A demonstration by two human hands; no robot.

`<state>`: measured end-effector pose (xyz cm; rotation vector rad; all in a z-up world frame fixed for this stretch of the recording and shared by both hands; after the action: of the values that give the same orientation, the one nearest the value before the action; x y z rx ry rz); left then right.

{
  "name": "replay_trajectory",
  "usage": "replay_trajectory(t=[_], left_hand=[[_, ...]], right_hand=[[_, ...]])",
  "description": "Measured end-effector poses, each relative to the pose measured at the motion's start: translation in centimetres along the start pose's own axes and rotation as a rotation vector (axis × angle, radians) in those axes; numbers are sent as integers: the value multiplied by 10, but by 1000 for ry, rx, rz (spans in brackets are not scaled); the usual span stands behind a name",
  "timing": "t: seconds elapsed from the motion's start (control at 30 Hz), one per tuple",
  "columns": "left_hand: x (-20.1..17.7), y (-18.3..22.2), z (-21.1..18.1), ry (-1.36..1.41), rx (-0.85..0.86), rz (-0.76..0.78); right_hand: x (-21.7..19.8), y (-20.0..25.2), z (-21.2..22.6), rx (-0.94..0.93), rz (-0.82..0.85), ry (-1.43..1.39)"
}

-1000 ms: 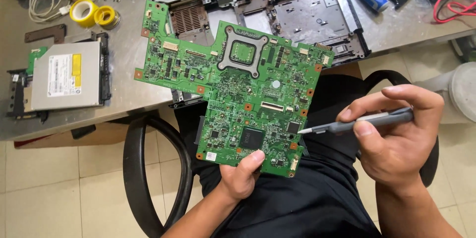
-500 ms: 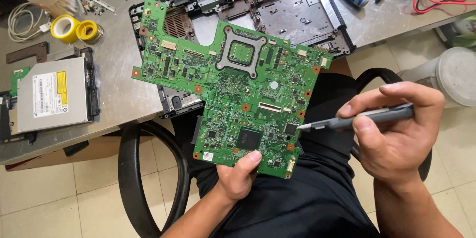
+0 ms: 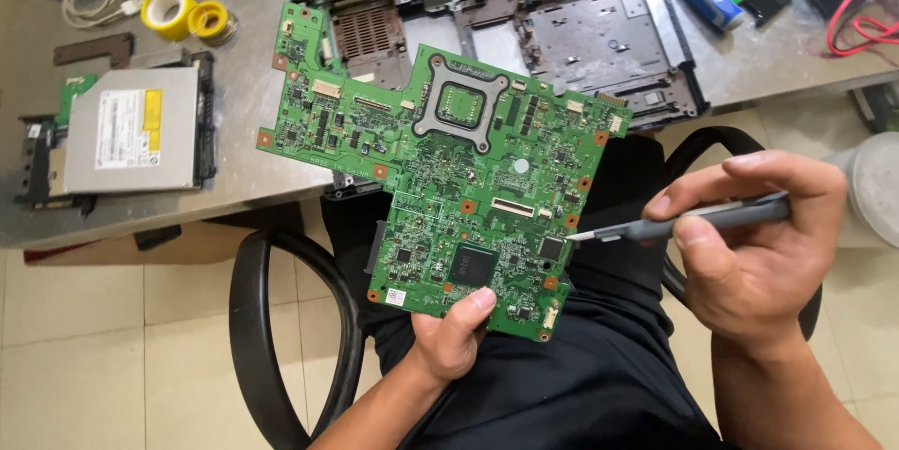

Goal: Measuring or inspecting various components on a laptop motherboard using a probe.

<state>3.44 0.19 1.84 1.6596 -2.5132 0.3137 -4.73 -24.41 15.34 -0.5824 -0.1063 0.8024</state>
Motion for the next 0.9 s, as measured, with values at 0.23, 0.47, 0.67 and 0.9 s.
replay_trajectory(t=[0.23, 0.47, 0.67, 0.9], left_hand=[[-2, 14, 0, -6, 23, -42], [8, 17, -23, -77, 83, -67], [13, 21, -28, -27, 124, -140], [4, 34, -1, -123, 179, -131]], right_hand=[[12, -8, -6, -51, 72, -122], [19, -18, -2, -133, 194, -110], [15, -19, -12, -167, 148, -124], [10, -11, -15, -149, 242, -212]])
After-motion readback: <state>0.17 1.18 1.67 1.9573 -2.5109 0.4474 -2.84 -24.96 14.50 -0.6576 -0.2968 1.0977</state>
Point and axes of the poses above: each hand's wrist, its own y-axis away from the middle knuckle, its own x-axis out of the palm, z = x × y, the point moved 2 cm from there along -y, towards the middle knuckle, and after that the axes turned 2 degrees about -z, right-handed, at the moved point
